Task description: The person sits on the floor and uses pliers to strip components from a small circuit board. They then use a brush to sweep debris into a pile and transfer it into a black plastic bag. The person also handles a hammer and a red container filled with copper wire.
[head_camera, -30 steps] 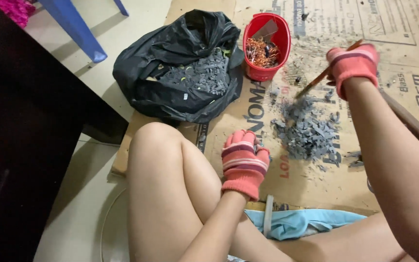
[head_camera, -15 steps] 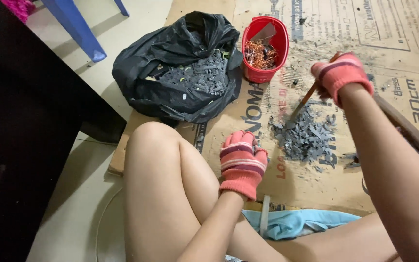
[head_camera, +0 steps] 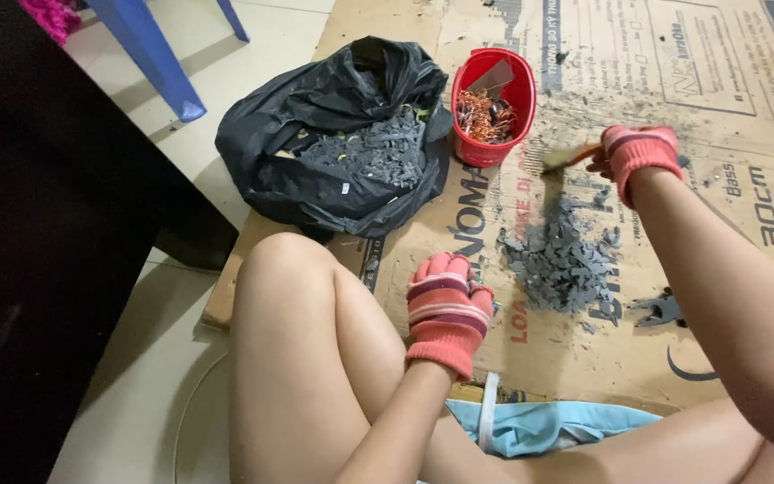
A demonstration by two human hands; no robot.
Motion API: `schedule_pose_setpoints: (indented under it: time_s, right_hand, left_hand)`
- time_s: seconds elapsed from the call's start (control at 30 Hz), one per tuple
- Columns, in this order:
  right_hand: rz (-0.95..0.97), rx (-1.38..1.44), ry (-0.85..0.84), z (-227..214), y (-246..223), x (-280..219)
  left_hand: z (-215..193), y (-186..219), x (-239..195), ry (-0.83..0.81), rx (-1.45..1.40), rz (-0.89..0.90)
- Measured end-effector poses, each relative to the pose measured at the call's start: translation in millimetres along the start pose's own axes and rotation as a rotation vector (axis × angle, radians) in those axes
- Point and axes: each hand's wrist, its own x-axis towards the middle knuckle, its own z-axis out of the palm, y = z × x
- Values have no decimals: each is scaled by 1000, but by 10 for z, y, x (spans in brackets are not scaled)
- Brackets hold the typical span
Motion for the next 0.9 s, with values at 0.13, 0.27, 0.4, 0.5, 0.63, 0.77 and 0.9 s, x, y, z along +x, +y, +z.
schedule_pose_setpoints:
  time_s: [0.13,0.27,0.4,0.5,0.63,0.77,0.9]
  right_hand:
    - [-76,-209,74,-289,-159,-390]
    - [-72,-124,54,-496,-246,-544]
    - [-23,1452,-250,-547,-138,63]
    - [-298,-381,55,-515,-27,-299]
    - [-356,-524,-88,-508,130,-230]
    - [-405,-602,-269,-661,71,-656]
    - [-235,-428,-320,-793,-89,-713]
  left_hand:
    - [13,-1,-4,1,0,20]
    - [-1,3,-9,4,30,25]
    - [0,0,-11,9,20,29]
    - [19,-14,-8,5,22,19]
    - [27,-23,-10,7,19,20]
    - [-9,9,-7,-16,9,8]
    - [6,-6,-13,-1,15,20]
